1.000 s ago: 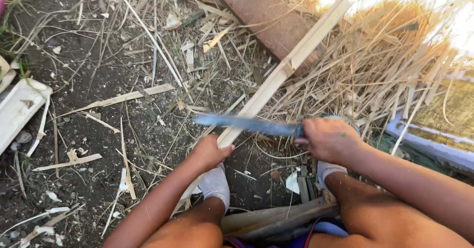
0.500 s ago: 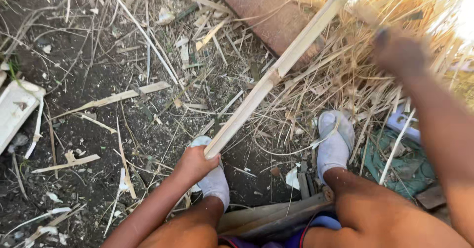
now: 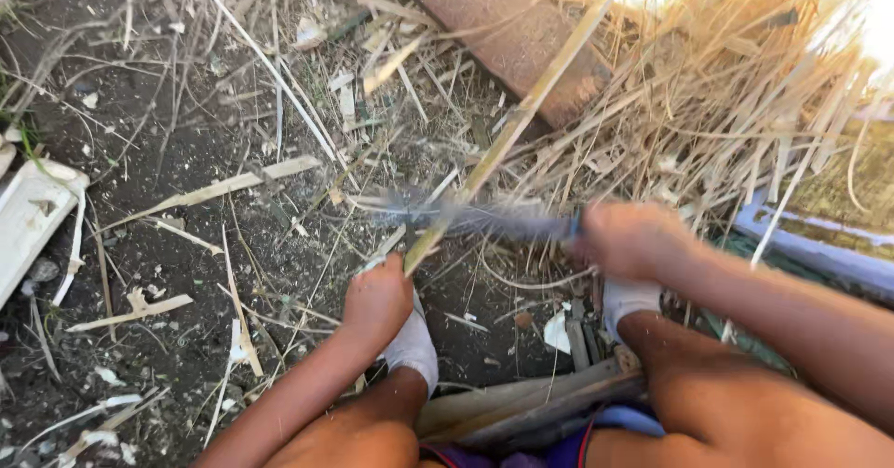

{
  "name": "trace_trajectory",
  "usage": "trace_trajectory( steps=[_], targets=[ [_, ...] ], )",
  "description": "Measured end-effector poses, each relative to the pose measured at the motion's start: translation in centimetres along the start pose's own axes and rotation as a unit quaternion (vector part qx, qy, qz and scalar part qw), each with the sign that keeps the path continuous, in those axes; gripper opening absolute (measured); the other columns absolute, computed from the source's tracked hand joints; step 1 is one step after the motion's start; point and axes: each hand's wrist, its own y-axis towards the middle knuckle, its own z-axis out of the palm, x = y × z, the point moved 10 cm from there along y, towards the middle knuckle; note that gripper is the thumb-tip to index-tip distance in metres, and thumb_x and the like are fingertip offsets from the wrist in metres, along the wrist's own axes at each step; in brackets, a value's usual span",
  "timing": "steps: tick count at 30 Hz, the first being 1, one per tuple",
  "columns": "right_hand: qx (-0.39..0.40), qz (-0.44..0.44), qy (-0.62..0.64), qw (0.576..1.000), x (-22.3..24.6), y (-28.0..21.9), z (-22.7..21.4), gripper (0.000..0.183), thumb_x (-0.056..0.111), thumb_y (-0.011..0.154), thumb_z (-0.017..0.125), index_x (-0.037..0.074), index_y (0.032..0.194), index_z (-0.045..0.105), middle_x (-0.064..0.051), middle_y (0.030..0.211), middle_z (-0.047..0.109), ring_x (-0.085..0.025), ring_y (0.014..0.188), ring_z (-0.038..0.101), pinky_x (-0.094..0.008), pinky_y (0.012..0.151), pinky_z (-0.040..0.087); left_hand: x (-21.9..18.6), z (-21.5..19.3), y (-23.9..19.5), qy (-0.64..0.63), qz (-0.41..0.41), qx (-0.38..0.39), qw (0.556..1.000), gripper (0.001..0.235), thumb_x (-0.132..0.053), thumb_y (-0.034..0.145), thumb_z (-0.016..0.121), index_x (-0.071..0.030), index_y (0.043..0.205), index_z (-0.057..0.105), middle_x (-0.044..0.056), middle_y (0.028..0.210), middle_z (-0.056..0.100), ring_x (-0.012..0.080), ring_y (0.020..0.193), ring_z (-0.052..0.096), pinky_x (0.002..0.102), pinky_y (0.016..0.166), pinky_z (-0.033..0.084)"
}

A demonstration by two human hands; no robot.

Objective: The person uses a machete to split a long bamboo pole into thinner strips. They hold the pole with one hand and strike it repeatedly with the machete to separate the layers.

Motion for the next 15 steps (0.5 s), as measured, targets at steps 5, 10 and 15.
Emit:
trace_trajectory(
  steps=[5, 10, 15],
  targets=[
    [-0.123, -0.061, -0.073, 0.988, 0.9, -0.9, 0.2, 0.051, 0.057, 0.093, 0.054, 0.007, 0.097, 0.064, -0.015, 0.090, 0.072, -0.035, 0.082, 0.072, -0.051, 0.077, 0.057, 0.0, 0.2, 0.3, 0.019, -0.006, 0.021, 1.000, 0.014, -0.015, 0.089, 0.062, -0.001, 0.093, 0.060, 0.024, 0.071, 0.069, 0.0443, 0.067, 0.071, 0.054, 0.064, 0.058],
    [-0.175, -0.005, -0.010, 0.985, -6.6, 3.9, -3.2, 0.043, 0.048, 0.091, 0.061, 0.007, 0.103, 0.065, -0.020, 0.091, 0.070, -0.037, 0.082, 0.072, -0.050, 0.073, 0.060, 0.1, 0.4, -0.2, -0.001, -0.007, 0.015, 1.000, 0.016, -0.017, 0.090, 0.063, -0.001, 0.092, 0.060, 0.022, 0.071, 0.069, 0.0445, 0.064, 0.070, 0.055, 0.061, 0.057],
    [-0.227, -0.047, -0.019, 0.973, -3.1, 2.2, -2.6, 0.042, 0.044, 0.093, 0.057, 0.002, 0.094, 0.062, -0.021, 0.083, 0.068, -0.038, 0.073, 0.072, -0.051, 0.066, 0.058, -0.2, -0.8, 0.1, -0.018, 0.011, -0.021, 1.000, 0.020, -0.014, 0.084, 0.064, 0.001, 0.098, 0.062, 0.024, 0.069, 0.069, 0.0445, 0.062, 0.069, 0.055, 0.061, 0.057]
  ],
)
